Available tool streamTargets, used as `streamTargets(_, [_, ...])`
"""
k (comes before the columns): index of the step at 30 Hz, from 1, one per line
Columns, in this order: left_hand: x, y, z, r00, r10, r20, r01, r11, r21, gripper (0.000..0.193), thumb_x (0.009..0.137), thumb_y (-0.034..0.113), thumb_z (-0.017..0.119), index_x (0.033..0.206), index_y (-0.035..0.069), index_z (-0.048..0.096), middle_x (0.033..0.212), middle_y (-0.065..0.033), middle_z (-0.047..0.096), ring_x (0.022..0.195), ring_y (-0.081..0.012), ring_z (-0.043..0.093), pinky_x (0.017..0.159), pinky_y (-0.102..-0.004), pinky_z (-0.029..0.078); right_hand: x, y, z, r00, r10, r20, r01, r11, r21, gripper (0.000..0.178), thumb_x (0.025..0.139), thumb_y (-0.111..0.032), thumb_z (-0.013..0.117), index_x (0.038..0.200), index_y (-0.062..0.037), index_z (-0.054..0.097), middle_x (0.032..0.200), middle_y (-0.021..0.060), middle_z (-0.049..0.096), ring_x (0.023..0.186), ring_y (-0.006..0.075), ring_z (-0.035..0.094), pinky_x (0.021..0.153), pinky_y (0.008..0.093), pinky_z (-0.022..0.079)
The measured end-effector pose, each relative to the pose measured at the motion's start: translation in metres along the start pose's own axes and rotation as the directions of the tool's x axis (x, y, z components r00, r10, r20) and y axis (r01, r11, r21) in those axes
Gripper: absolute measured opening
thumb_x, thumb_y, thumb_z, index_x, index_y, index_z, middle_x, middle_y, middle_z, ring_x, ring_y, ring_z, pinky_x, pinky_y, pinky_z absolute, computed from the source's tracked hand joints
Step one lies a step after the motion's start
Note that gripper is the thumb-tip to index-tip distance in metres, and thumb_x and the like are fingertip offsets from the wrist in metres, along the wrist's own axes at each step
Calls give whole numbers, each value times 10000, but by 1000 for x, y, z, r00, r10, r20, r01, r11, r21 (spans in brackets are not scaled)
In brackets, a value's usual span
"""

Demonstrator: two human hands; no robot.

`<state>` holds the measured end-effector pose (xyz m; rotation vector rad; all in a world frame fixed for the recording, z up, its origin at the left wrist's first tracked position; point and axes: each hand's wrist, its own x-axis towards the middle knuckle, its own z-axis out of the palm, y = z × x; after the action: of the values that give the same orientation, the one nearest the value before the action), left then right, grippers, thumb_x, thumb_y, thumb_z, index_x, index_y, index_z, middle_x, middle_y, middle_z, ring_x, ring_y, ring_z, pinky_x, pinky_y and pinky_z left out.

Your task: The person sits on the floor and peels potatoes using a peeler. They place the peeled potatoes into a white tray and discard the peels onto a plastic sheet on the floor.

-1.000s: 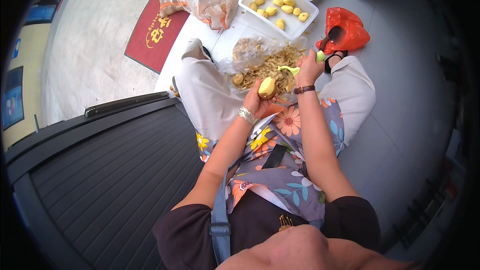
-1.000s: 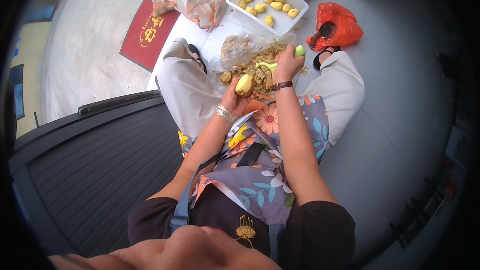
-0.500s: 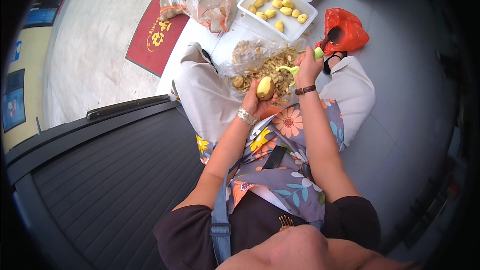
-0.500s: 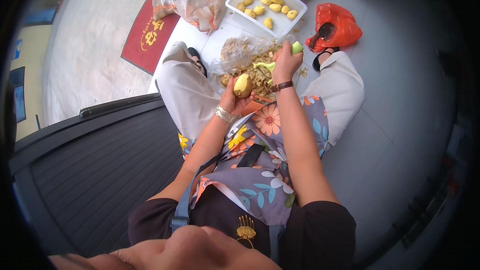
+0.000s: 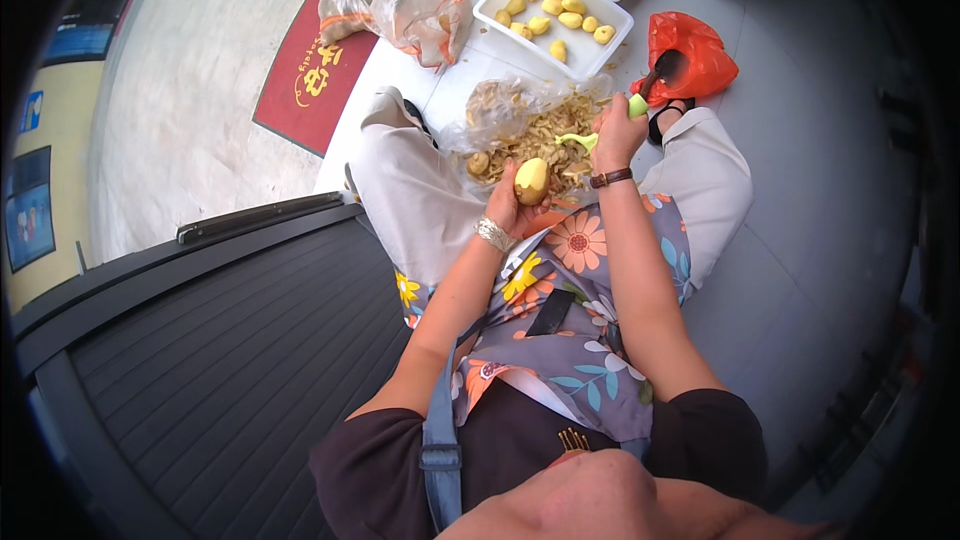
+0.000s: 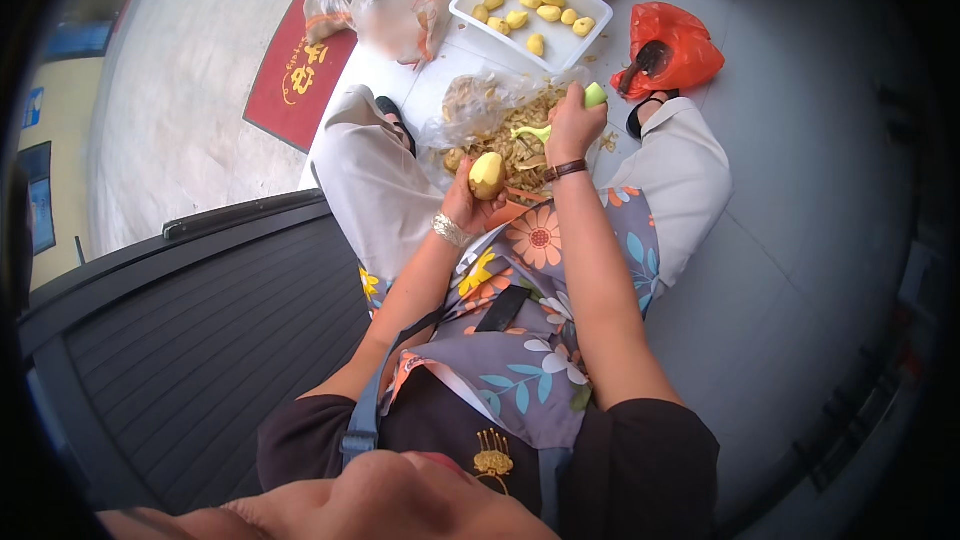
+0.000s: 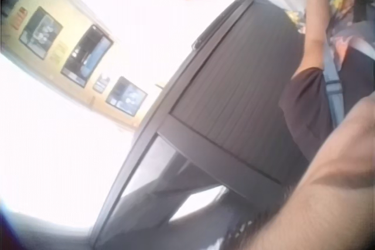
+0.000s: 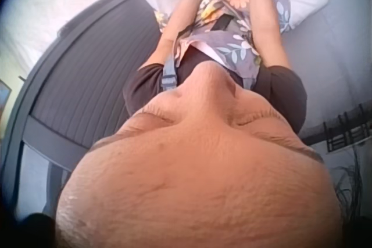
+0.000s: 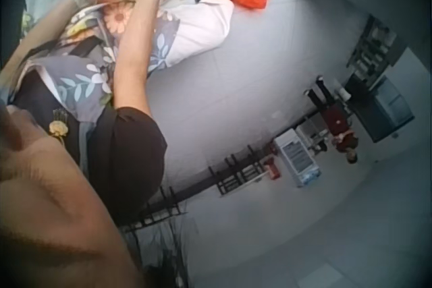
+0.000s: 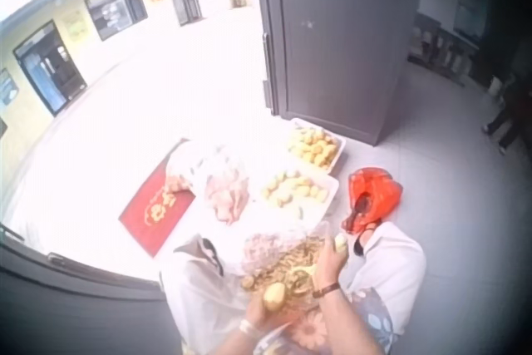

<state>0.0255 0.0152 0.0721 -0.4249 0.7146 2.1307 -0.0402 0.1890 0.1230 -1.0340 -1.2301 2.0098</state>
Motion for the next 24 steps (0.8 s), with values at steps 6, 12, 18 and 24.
streamTargets(6, [7,-3,8,991,40,-126,-43,999,-22,466,897,481,364,1058,64,499,841,-75,570,669,-174,543,544,-263,459,-47,-1,2,990,118,80,-125,988,88,183,808,-72,496,681,-43,367,468,23,383,346,110,345,338,267,297])
streamTargets(12, [0,-2,12,979,176,-102,-173,984,35,364,902,412,392,984,75,505,836,-84,562,670,-182,531,523,-285,432,-12,19,3,1000,-3,-22,2,999,-34,169,774,-109,508,702,-12,389,500,49,435,351,135,407,329,277,318])
streamTargets(18, [3,0,7,997,16,-70,-28,984,-174,489,887,505,362,1038,64,508,869,-69,561,734,-175,508,597,-274,438,-7,4,0,999,-41,4,41,999,12,158,787,-91,511,715,-27,385,506,28,419,353,119,368,338,265,309])
streamTargets(24, [14,-8,1,989,6,-150,-25,992,-127,468,896,482,361,1104,86,499,1004,-72,582,862,-191,552,699,-304,472,-60,5,11,977,179,119,-183,983,26,197,805,-101,519,679,-47,378,467,3,380,352,98,343,344,260,312])
